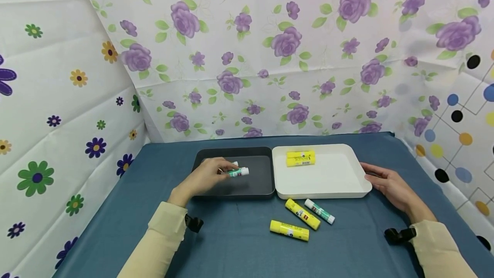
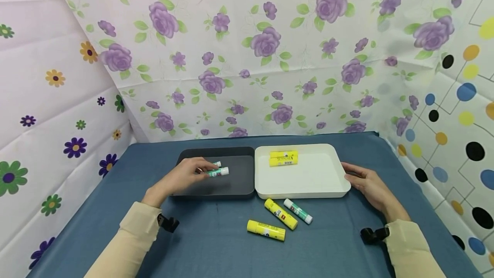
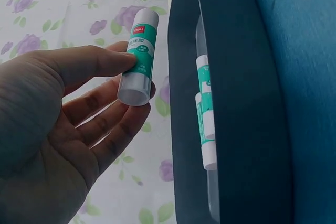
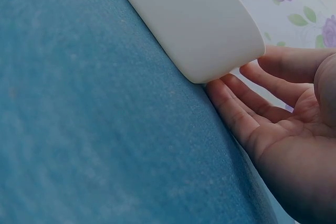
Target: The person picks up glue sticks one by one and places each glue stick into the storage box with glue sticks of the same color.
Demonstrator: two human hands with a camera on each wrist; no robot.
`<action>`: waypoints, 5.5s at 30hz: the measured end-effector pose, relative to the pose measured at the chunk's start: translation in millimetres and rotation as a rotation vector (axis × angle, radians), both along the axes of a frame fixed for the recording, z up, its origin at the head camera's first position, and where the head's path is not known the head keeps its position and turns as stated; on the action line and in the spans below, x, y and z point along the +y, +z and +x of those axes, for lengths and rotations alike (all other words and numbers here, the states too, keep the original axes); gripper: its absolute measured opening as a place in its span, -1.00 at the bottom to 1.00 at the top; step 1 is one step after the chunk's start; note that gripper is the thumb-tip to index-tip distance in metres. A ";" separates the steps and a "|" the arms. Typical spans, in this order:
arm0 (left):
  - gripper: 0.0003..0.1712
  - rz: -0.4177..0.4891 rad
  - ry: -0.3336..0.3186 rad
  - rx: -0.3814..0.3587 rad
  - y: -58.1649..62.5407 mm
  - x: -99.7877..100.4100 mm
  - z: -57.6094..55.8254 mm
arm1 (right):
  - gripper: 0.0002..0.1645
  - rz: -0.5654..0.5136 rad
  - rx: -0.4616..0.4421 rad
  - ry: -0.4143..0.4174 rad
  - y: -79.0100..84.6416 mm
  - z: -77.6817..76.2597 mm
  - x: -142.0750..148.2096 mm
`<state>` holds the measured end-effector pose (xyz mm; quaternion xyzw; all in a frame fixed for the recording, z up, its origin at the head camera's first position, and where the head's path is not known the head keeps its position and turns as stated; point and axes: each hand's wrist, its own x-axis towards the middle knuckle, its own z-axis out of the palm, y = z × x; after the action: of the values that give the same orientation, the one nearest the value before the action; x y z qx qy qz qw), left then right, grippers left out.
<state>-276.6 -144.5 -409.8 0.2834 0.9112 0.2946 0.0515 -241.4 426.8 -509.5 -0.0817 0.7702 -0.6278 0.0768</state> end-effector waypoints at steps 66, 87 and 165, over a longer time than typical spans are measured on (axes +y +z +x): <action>-0.56 -0.526 -0.127 -0.150 6.1 24.3 -56.5 | -0.20 0.005 0.006 0.008 0.3 0.1 1.4; -0.59 -0.562 -0.115 -0.130 7.2 28.8 -57.0 | -0.20 0.007 0.004 0.006 -0.7 -0.9 1.9; -0.60 -0.060 -0.377 -0.133 -43.7 101.1 75.1 | -0.22 -0.018 0.020 0.029 0.0 -1.3 0.7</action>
<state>-201.5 -43.5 -453.5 0.4272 0.8450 0.2706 0.1740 -242.7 427.6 -509.5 -0.0999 0.7641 -0.6326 0.0773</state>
